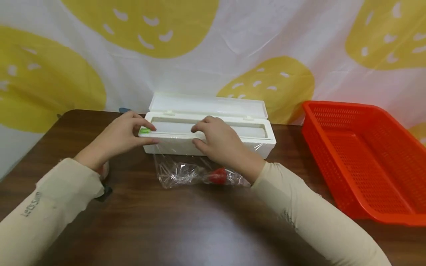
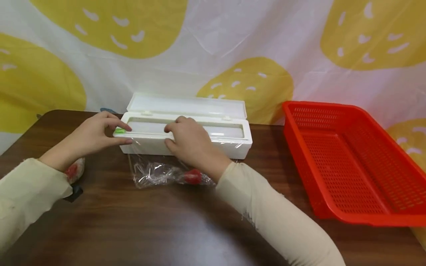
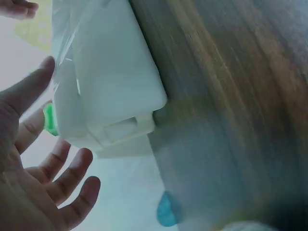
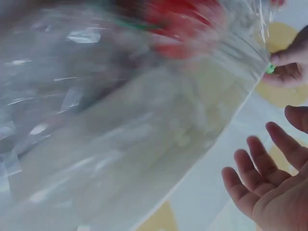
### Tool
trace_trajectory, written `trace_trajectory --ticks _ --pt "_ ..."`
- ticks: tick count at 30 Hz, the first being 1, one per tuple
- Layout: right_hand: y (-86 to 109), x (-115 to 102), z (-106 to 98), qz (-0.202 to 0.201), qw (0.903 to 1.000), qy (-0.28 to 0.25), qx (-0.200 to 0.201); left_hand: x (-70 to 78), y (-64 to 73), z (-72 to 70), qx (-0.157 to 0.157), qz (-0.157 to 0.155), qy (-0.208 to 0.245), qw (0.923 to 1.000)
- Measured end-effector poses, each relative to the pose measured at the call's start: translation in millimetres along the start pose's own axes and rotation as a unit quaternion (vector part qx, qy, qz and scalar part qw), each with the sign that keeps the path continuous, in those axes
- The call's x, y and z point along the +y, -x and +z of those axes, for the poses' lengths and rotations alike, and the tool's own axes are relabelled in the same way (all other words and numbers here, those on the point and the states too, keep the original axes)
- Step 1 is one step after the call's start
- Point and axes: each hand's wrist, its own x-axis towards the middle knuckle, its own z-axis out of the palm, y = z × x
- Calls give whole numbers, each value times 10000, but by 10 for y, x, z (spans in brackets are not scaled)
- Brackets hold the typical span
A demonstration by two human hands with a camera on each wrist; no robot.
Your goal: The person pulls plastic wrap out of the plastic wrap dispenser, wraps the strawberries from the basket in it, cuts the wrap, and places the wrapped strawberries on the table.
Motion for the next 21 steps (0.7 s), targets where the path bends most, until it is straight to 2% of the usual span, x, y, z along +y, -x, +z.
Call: trace_trajectory --ticks 5,8,11,14,17,21 --pt "-370 -265 70 53 9995 -12 -320 -13 -103 64 48 136 72 9999" --pt "-555 -446 145 9 9994 -101 -342 6 -127 36 -9 155 103 9998" --pt "-688 -587 257 34 9997 -50 -231 2 -135 -1 -109 39 246 9996" --pt "-753 -638 358 -15 9989 453 127 4 -170 -19 -69 52 245 9997" --pt "-756 -610 383 -45 9940 1040 332 23 -204 -22 -37 41 207 9998" --pt "-676 -452 349 184 9934 1135 48 30 -223 -8 -113 -194 266 9994"
